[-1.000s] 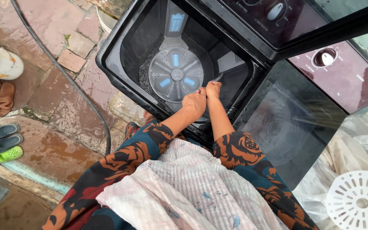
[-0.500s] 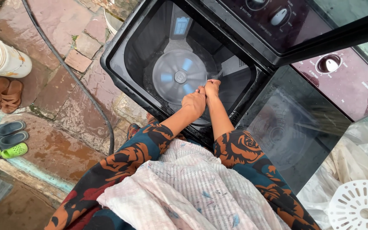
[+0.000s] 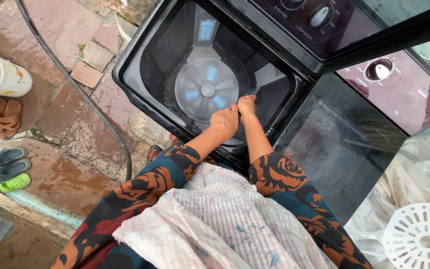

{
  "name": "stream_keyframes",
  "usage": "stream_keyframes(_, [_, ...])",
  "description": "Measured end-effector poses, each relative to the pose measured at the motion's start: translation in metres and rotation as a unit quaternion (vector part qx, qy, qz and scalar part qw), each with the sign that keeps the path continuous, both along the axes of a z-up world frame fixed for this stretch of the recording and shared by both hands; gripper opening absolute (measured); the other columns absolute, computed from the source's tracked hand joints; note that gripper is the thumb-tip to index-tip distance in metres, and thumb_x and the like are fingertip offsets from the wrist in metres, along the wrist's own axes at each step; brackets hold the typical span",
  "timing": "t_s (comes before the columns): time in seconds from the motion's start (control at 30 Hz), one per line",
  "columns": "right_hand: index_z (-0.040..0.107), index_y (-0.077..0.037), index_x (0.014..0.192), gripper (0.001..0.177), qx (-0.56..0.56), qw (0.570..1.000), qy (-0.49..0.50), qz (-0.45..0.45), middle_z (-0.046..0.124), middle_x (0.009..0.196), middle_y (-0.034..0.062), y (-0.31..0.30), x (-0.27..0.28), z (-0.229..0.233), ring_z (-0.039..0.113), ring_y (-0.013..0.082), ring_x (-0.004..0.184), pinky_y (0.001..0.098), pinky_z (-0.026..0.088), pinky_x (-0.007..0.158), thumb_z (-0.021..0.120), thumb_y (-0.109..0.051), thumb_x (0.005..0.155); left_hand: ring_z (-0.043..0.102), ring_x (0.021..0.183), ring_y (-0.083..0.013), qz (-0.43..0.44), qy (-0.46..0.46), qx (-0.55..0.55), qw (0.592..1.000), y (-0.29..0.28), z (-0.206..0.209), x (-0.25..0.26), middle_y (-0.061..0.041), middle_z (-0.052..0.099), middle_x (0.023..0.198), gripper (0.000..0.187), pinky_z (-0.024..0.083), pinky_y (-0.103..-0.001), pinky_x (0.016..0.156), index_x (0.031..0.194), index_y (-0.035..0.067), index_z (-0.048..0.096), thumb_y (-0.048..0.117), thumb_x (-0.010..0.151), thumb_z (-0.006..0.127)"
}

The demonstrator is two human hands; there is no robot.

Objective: Washing clothes using a twin-tub washing machine and a water hose in an outdoor courtyard.

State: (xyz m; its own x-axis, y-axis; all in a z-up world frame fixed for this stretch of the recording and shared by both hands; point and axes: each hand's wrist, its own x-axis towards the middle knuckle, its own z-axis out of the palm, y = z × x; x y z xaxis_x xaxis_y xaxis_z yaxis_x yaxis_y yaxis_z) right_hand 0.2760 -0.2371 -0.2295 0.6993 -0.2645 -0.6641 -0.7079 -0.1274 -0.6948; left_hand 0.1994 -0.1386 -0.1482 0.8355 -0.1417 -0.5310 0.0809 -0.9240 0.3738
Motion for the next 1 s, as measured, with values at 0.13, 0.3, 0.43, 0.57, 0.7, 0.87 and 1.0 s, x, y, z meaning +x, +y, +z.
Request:
stream_keyframes(0.13, [0.048,-0.008,0.127,0.034,-0.140,0.984,0.051,0.097,0.067,0.117,0.0204,-0.004,-0.008,0.020,0.072,0.0313,0.096,0.0446,0.062,0.076,0.052,-0.019,0.095,0.070,0.111,-0.0351,-0.008,0.032,0.004,0.999,-0.001,0.013,-0.001,-0.018,0.066,0.131,0.072,0.060,-0.046,0.082,0.156,0.004,0.030,0.016,0.093,0.063])
stream_keyframes(0.3, [0.070,-0.008,0.118,0.036,-0.234,0.961,0.014,0.143,0.076,0.113,0.0178,-0.007,-0.011,0.022,0.076,0.0312,0.100,0.0407,0.059,0.088,0.060,-0.024,0.086,0.070,0.112,-0.0347,-0.038,0.025,0.031,0.998,-0.001,0.015,-0.004,-0.016,0.065,0.133,0.073,0.062,-0.046,0.080,0.156,0.004,0.031,0.016,0.092,0.065])
stream_keyframes(0.43, [0.079,-0.012,0.110,0.034,-0.263,0.949,0.012,0.171,0.074,0.117,0.0173,-0.007,-0.007,0.044,0.069,0.0355,0.111,0.0432,0.054,0.097,0.063,-0.023,0.082,0.071,0.109,-0.0341,-0.043,0.020,0.013,0.999,-0.002,0.020,-0.001,-0.017,0.067,0.129,0.072,0.061,-0.046,0.080,0.158,0.005,0.029,0.016,0.094,0.061])
stream_keyframes(0.57, [0.076,-0.011,0.113,0.035,-0.290,0.930,0.012,0.227,0.071,0.119,0.0204,-0.016,0.003,0.034,0.067,0.0374,0.116,0.0442,0.053,0.099,0.066,-0.026,0.083,0.072,0.106,-0.0340,-0.050,0.044,0.015,0.998,0.003,0.037,-0.003,-0.017,0.070,0.124,0.072,0.062,-0.046,0.078,0.159,0.005,0.029,0.013,0.094,0.059])
stream_keyframes(0.7, [0.076,-0.004,0.107,0.034,-0.339,0.883,0.015,0.323,0.069,0.119,0.0243,-0.034,0.031,0.020,0.066,0.0386,0.115,0.0430,0.054,0.097,0.071,-0.028,0.084,0.073,0.107,-0.0336,-0.045,0.014,-0.004,0.999,0.002,0.012,-0.007,-0.019,0.075,0.119,0.060,0.060,-0.043,0.084,0.155,0.003,0.040,0.015,0.099,0.056])
stream_keyframes(0.87, [0.073,-0.005,0.098,0.014,-0.030,0.947,0.161,0.278,0.077,0.097,0.0110,-0.047,0.061,0.044,0.076,0.0200,0.084,0.0316,0.062,0.074,0.071,-0.018,0.094,0.072,0.103,-0.0353,-0.058,-0.021,0.019,0.998,0.032,0.008,-0.002,-0.020,0.067,0.123,0.071,0.059,-0.044,0.081,0.156,0.004,0.025,0.012,0.092,0.054])
stream_keyframes(1.0, [0.077,-0.004,0.100,0.011,-0.010,0.921,0.140,0.364,0.078,0.097,0.0068,-0.036,0.066,0.060,0.075,0.0147,0.087,0.0280,0.061,0.076,0.067,-0.009,0.096,0.072,0.106,-0.0352,-0.096,-0.035,0.028,0.994,0.074,0.029,-0.006,-0.024,0.070,0.121,0.071,0.057,-0.043,0.087,0.160,0.001,0.024,0.015,0.096,0.054])
